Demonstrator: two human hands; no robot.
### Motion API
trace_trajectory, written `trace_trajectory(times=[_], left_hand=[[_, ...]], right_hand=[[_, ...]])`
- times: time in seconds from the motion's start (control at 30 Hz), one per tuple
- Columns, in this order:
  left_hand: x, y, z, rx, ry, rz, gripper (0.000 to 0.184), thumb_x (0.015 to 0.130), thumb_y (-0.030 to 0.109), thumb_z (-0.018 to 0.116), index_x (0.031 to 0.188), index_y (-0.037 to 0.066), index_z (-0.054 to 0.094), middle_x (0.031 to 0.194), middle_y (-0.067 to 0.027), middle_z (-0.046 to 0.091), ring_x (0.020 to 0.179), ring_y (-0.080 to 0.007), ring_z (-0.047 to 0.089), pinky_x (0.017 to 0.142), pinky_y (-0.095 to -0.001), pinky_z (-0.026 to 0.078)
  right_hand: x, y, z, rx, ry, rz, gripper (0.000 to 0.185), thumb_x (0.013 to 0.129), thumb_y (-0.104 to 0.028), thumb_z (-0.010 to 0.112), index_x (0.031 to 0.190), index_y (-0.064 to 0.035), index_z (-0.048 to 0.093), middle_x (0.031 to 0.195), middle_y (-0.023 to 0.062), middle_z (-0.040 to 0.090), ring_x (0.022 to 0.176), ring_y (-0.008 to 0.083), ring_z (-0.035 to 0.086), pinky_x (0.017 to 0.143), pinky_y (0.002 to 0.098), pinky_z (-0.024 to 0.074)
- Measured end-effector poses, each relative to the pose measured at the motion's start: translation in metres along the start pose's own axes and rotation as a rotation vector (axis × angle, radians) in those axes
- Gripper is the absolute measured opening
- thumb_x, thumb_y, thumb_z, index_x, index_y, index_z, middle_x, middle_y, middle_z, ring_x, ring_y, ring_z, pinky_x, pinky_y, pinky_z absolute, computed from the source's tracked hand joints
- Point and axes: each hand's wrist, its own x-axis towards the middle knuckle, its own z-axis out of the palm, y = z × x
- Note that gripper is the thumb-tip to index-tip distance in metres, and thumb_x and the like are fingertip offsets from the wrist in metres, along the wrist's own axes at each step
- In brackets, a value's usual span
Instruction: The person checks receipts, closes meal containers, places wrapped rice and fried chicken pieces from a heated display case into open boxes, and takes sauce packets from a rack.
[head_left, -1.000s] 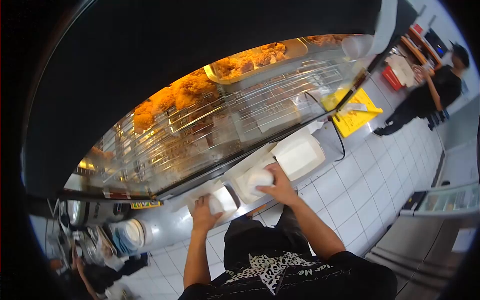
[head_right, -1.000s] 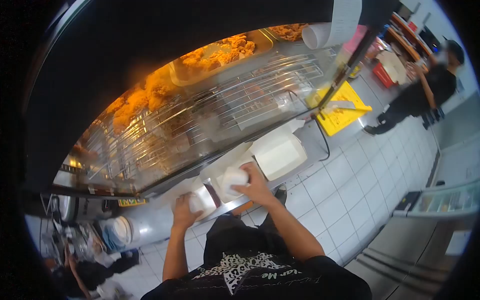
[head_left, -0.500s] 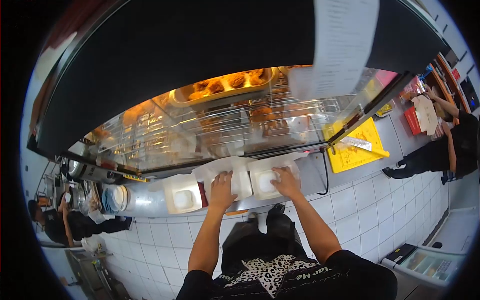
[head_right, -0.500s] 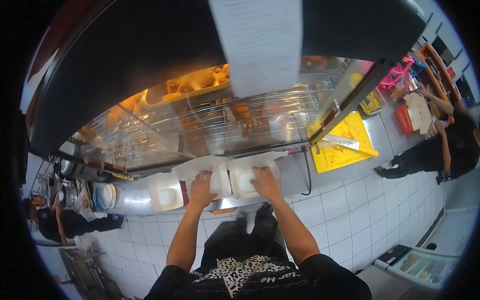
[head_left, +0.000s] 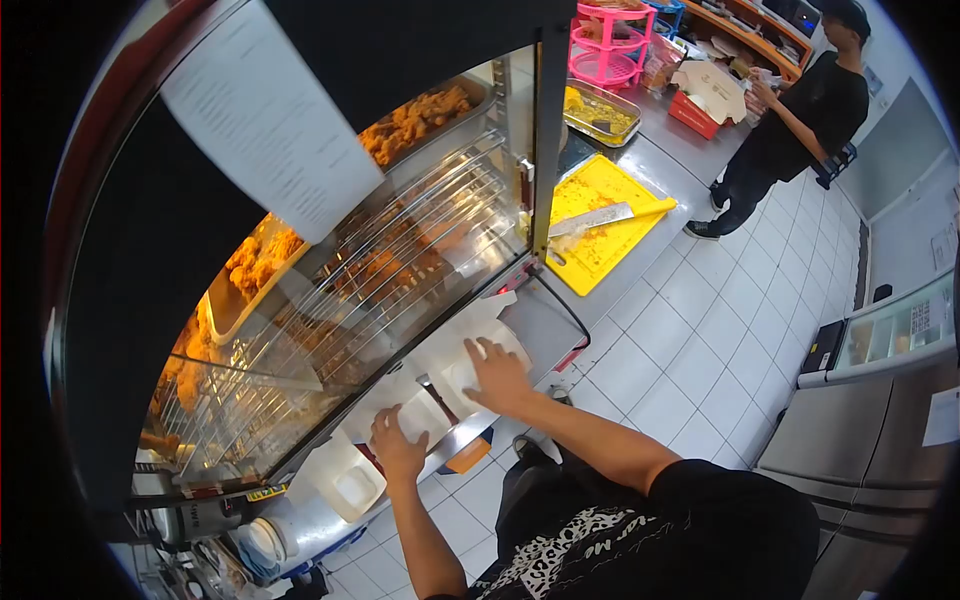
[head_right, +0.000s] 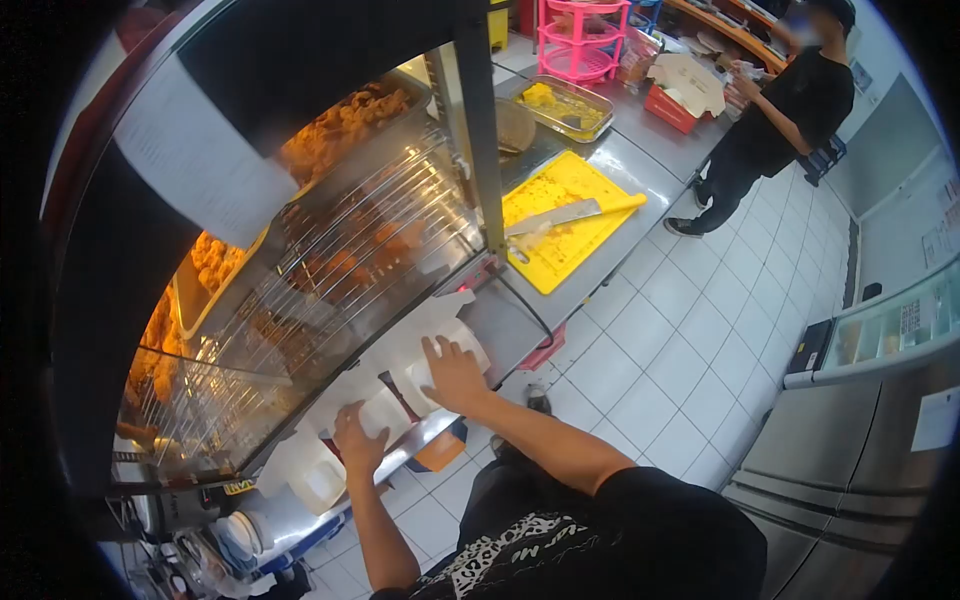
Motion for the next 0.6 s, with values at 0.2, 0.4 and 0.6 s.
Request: trace_trajectory(times=[0.2, 0.4, 0.6], left_hand=[[-0.002, 0.12, -0.031, -0.5, 0.012, 0.073, 0.037, 0.081, 0.001, 0.077, 0.117, 0.004, 0.067, 0.103, -0.0116, 0.071, 0.089, -0.0246, 0.069, 0.082, -0.0378, 0.055], [0.104, 0.305, 0.072, -0.339, -0.128, 0.515, 0.041, 0.085, 0.002, 0.069, 0.125, 0.0, 0.058, 0.126, -0.0204, 0.061, 0.116, -0.0404, 0.063, 0.091, -0.0444, 0.056], [0.218, 0.382, 0.208, 0.176, 0.042, 0.302, 0.025, 0.087, -0.001, 0.064, 0.112, 0.001, 0.061, 0.117, -0.0187, 0.061, 0.113, -0.0355, 0.062, 0.094, -0.0406, 0.057]], right_hand=[[0.027, 0.206, -0.096, 0.225, 0.629, 0.293, 0.036, 0.081, -0.008, 0.077, 0.114, -0.0041, 0.064, 0.115, 0.0192, 0.063, 0.111, 0.0403, 0.06, 0.096, 0.0487, 0.0485], [0.069, 0.388, -0.184, -0.167, 0.42, 0.227, 0.04, 0.077, -0.002, 0.073, 0.116, -0.0087, 0.067, 0.122, 0.0156, 0.062, 0.119, 0.0384, 0.054, 0.103, 0.0488, 0.0445], [0.114, 0.447, -0.201, -0.311, 0.095, 0.004, 0.042, 0.075, -0.007, 0.075, 0.116, -0.0122, 0.068, 0.116, 0.0102, 0.062, 0.121, 0.0299, 0.054, 0.104, 0.0513, 0.039]])
